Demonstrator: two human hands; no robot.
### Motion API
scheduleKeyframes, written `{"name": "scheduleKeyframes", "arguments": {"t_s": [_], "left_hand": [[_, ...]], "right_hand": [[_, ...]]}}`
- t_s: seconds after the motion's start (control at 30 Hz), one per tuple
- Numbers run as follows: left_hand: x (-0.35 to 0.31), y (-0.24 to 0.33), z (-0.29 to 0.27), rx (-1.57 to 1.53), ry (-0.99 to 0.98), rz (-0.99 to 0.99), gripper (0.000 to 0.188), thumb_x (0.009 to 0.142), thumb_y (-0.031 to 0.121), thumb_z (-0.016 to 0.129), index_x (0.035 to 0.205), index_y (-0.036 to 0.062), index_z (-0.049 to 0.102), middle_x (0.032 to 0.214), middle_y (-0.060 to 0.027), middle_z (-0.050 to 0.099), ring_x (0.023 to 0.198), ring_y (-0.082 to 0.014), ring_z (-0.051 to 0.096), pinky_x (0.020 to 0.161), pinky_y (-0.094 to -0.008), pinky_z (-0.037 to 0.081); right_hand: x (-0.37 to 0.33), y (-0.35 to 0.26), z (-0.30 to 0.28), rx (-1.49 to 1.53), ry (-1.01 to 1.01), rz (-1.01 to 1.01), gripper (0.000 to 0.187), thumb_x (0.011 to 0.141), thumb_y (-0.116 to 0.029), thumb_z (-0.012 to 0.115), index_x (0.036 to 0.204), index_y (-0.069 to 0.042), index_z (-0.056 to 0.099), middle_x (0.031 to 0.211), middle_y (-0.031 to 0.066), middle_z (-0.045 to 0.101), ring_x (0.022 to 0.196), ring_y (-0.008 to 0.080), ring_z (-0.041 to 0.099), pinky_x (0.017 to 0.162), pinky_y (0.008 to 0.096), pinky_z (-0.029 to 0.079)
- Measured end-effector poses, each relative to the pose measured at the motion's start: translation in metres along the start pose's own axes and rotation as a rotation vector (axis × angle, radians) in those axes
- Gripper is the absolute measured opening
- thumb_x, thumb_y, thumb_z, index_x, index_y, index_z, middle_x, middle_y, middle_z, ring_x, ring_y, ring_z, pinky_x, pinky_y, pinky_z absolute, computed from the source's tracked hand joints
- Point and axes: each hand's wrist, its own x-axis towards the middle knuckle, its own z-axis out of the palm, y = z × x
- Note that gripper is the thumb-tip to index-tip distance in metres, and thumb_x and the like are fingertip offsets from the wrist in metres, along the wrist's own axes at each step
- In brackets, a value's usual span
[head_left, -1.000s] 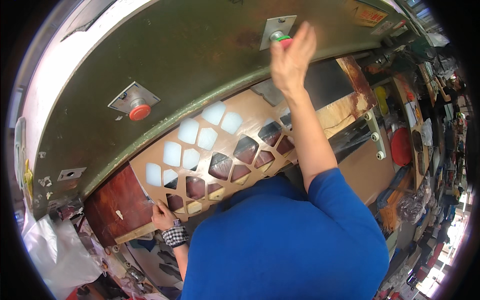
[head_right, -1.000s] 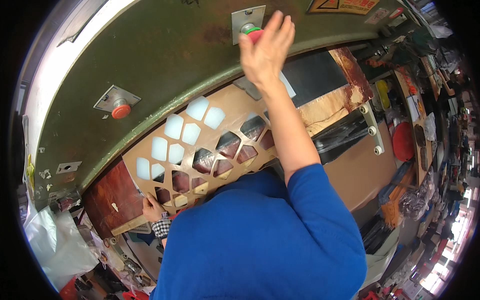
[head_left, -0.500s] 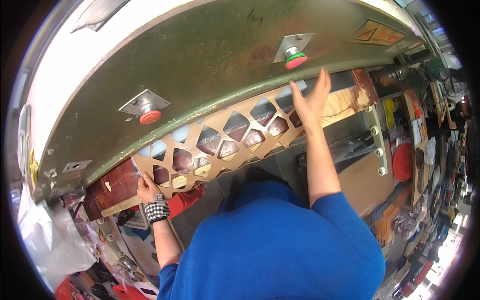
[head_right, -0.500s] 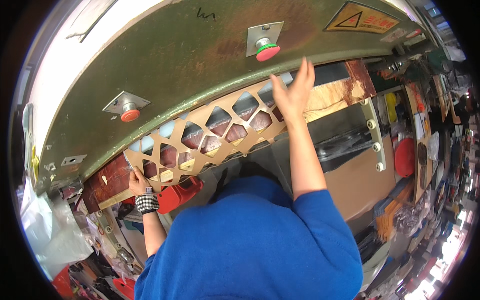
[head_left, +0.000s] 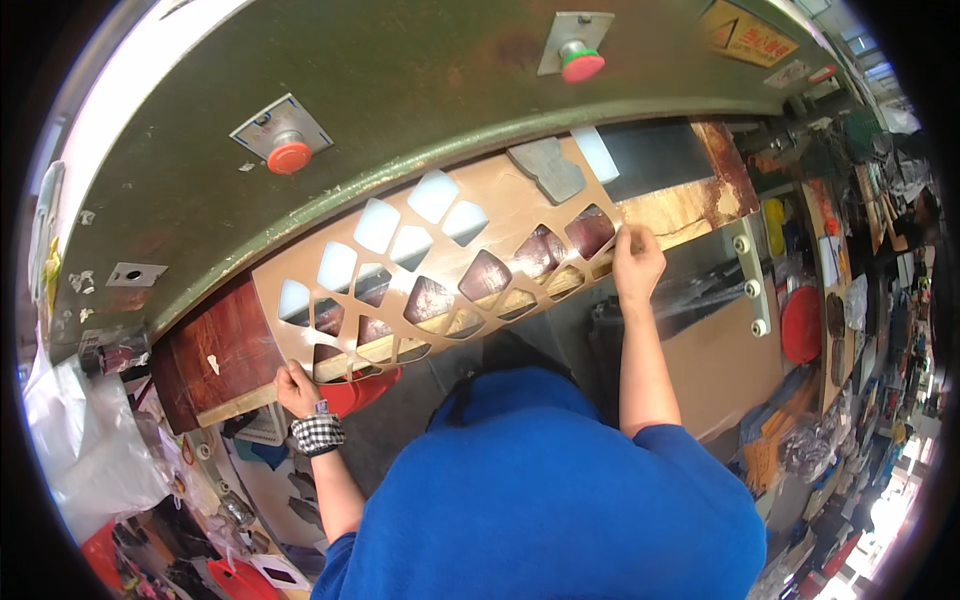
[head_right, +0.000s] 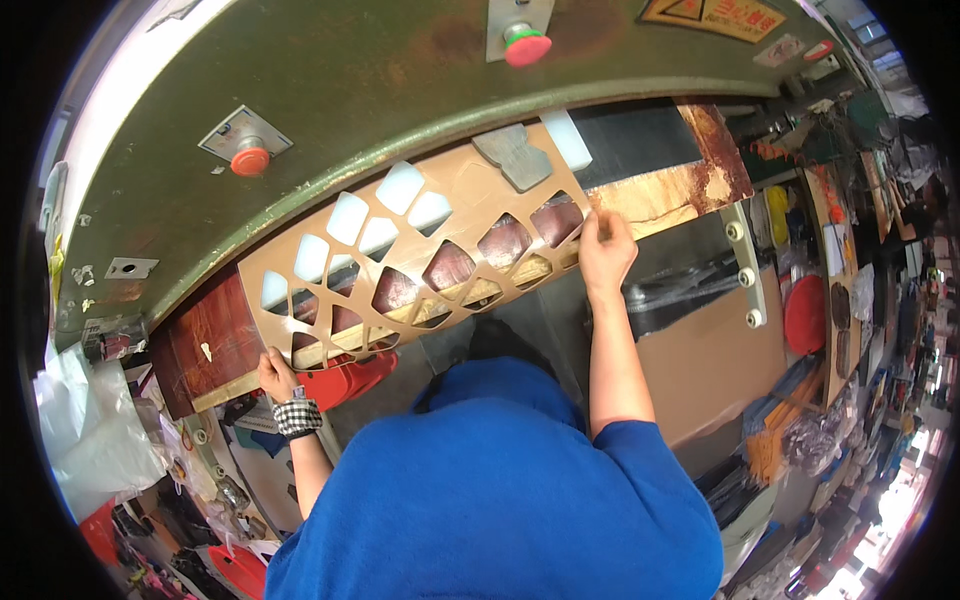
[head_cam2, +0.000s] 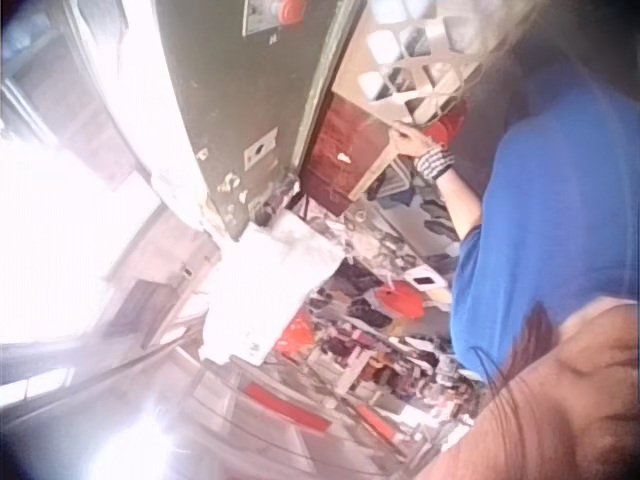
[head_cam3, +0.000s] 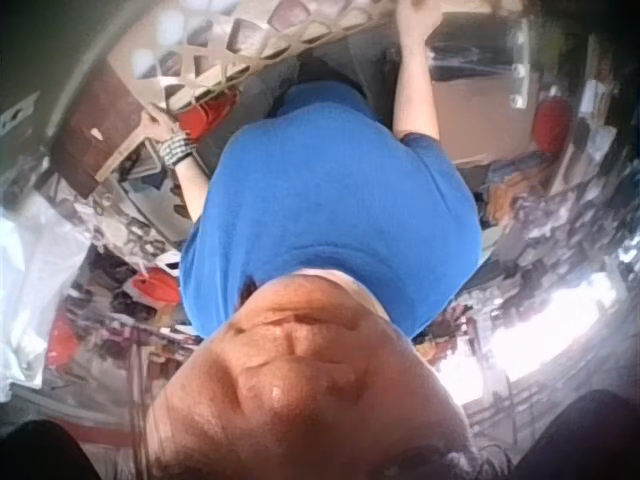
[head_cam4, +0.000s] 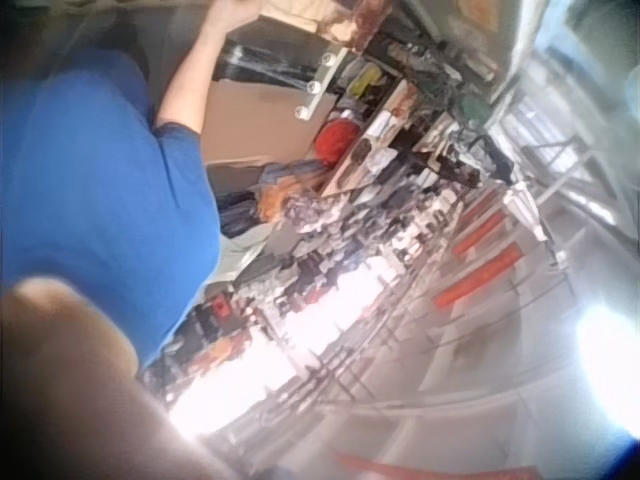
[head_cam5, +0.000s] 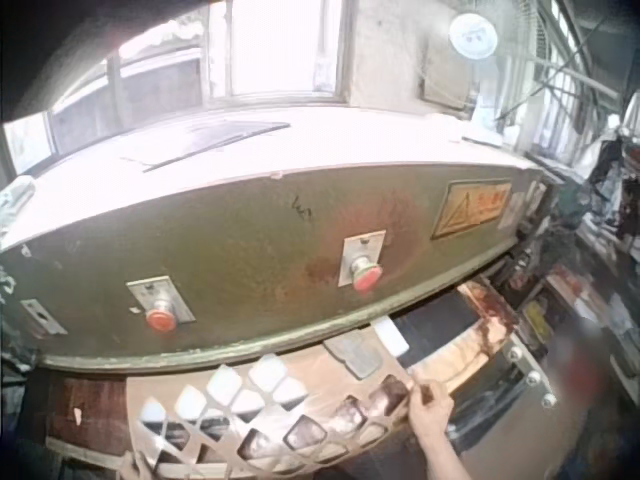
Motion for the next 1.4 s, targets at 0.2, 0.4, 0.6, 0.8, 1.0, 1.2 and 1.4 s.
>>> {"name": "scheduleKeyframes", "arguments": {"t_s": [0.2,0.4,0.6,0.8,1.0,1.2,1.4], "left_hand": [[-0.017,-0.002,-0.02,-0.261,0.046,-0.234,0.028,0.101,0.024,0.051,0.113,-0.0008,0.057,0.089,-0.0062,0.062,0.081,-0.0155,0.055,0.077,-0.0302,0.047],[0.011,0.097,-0.001,-0.328,0.134,-0.056,0.028,0.096,0.009,0.059,0.122,0.0002,0.055,0.102,-0.0073,0.063,0.093,-0.0147,0.06,0.082,-0.0284,0.05],[-0.029,0.273,0.101,-0.397,-0.732,0.85,0.039,0.08,0.012,0.07,0.117,0.0046,0.061,0.114,-0.0123,0.064,0.107,-0.0302,0.059,0.094,-0.0429,0.046],[-0.076,0.3,0.129,-0.049,-0.795,1.135,0.064,0.081,0.025,0.071,0.139,0.0073,0.049,0.148,-0.0121,0.043,0.138,-0.0285,0.038,0.115,-0.0521,0.025],[-0.073,0.308,0.133,-0.341,-0.88,0.701,0.032,0.092,0.018,0.062,0.119,0.0034,0.064,0.119,-0.0095,0.066,0.119,-0.0278,0.057,0.113,-0.046,0.031],[-0.088,0.349,0.156,-0.292,-0.611,0.867,0.034,0.087,0.017,0.066,0.119,0.0025,0.064,0.109,-0.0179,0.068,0.111,-0.0338,0.062,0.107,-0.0479,0.039],[-0.105,0.351,0.179,-0.177,-0.756,1.02,0.045,0.083,0.014,0.069,0.126,0.0042,0.059,0.124,-0.0191,0.062,0.121,-0.0331,0.056,0.11,-0.0521,0.034]], "right_hand": [[0.006,-0.026,0.03,-0.182,-0.19,-0.478,0.072,0.07,-0.017,0.081,0.133,0.0,0.049,0.121,0.0204,0.059,0.119,0.0371,0.051,0.102,0.0408,0.041],[-0.013,-0.041,0.009,0.069,-0.316,0.071,0.084,0.069,-0.018,0.085,0.14,-0.004,0.043,0.125,0.0198,0.059,0.116,0.0304,0.058,0.1,0.0401,0.045],[0.024,-0.009,-0.028,0.004,-0.148,0.072,0.078,0.072,-0.017,0.082,0.14,-0.008,0.046,0.12,0.0181,0.063,0.107,0.025,0.062,0.092,0.0351,0.05],[0.003,0.032,-0.034,-0.167,-0.069,-0.314,0.068,0.07,-0.016,0.081,0.132,-0.004,0.054,0.121,0.0168,0.061,0.112,0.0318,0.057,0.096,0.0382,0.047],[-0.009,0.042,-0.032,-0.162,0.035,-0.388,0.063,0.068,-0.015,0.081,0.125,-0.001,0.057,0.119,0.0167,0.062,0.108,0.0343,0.057,0.094,0.0409,0.047],[-0.006,0.043,-0.031,-0.128,0.062,-0.427,0.061,0.068,-0.015,0.08,0.122,0.001,0.057,0.117,0.017,0.062,0.107,0.0352,0.057,0.093,0.0409,0.047],[-0.008,0.047,-0.035,-0.115,0.03,-0.421,0.062,0.069,-0.015,0.08,0.123,0.0,0.056,0.118,0.0172,0.061,0.108,0.0352,0.056,0.093,0.041,0.047]]}}
